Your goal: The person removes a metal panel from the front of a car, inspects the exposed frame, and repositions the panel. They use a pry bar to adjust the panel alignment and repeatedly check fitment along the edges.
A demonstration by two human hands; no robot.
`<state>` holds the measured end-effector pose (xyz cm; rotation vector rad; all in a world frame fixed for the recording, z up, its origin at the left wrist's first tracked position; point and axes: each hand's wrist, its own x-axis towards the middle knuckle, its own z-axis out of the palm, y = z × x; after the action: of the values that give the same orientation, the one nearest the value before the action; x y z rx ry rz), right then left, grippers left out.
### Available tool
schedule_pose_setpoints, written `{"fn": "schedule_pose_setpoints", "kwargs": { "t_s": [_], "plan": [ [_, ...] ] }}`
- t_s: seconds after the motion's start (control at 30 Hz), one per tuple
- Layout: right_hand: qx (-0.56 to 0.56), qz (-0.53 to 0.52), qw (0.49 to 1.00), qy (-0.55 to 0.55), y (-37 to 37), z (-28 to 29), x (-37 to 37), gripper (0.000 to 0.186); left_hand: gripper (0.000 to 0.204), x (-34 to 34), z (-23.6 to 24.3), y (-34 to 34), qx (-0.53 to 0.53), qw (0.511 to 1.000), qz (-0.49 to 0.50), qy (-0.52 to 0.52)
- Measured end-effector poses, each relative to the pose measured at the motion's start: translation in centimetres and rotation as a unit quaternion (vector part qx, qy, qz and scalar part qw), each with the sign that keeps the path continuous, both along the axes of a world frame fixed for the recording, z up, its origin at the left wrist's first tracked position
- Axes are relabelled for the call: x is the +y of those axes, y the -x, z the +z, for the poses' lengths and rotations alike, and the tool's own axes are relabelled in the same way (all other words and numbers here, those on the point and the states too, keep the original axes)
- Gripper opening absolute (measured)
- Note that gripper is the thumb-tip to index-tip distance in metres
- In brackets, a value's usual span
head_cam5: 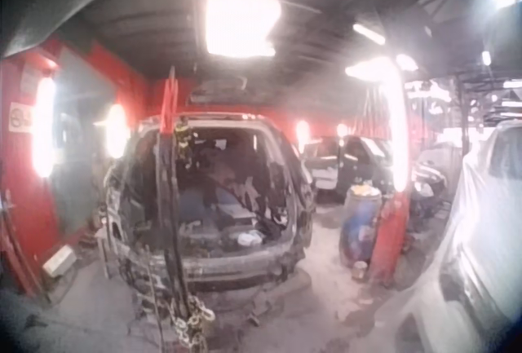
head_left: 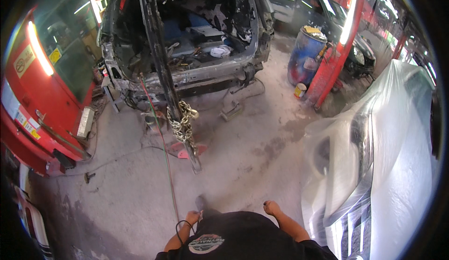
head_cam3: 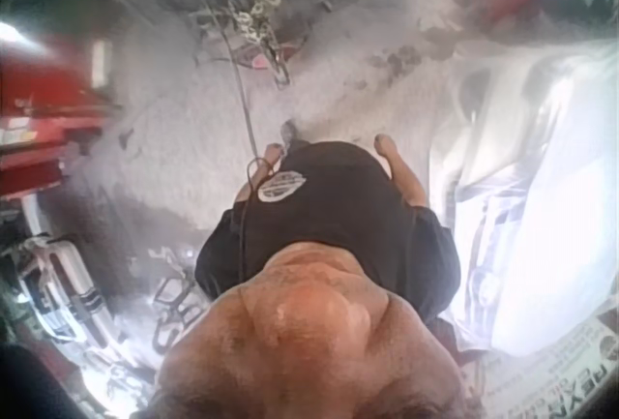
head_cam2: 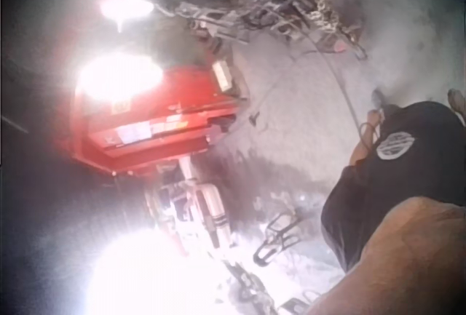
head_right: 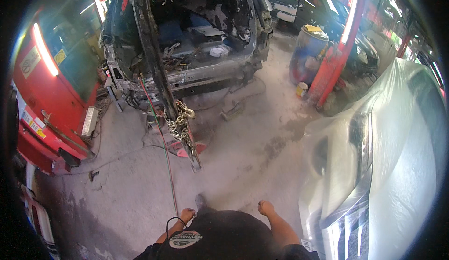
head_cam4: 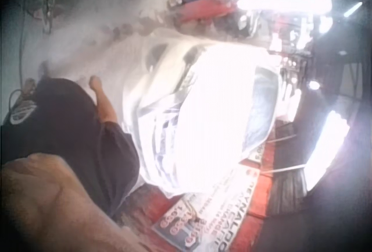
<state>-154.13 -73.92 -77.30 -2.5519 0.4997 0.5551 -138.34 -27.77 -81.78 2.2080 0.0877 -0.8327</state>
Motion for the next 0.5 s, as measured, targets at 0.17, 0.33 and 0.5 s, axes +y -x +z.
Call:
{"fn": "schedule_pose_setpoints", "kwargs": {
  "t_s": [0.17, 0.33, 0.5],
  "plan": [
    [0.008, -0.033, 0.999, 0.004, 0.1, 0.4, 0.4, 0.031, 0.032, -0.5, 2.0, -1.9, 0.022, 1.0, -0.004, -0.006],
    [0.017, -0.044, 0.998, 0.028, -2.2, 0.0, 1.6, 0.033, 0.032, 0.9, 0.0, -6.2, -0.022, 0.992, -0.121, -0.014],
    [-0.002, -0.092, 0.995, 0.03, -5.8, 1.2, 3.7, 0.033, 0.027, 1.8, -2.8, -14.5, -0.013, 0.991, -0.129, 0.016]
  ]
}}
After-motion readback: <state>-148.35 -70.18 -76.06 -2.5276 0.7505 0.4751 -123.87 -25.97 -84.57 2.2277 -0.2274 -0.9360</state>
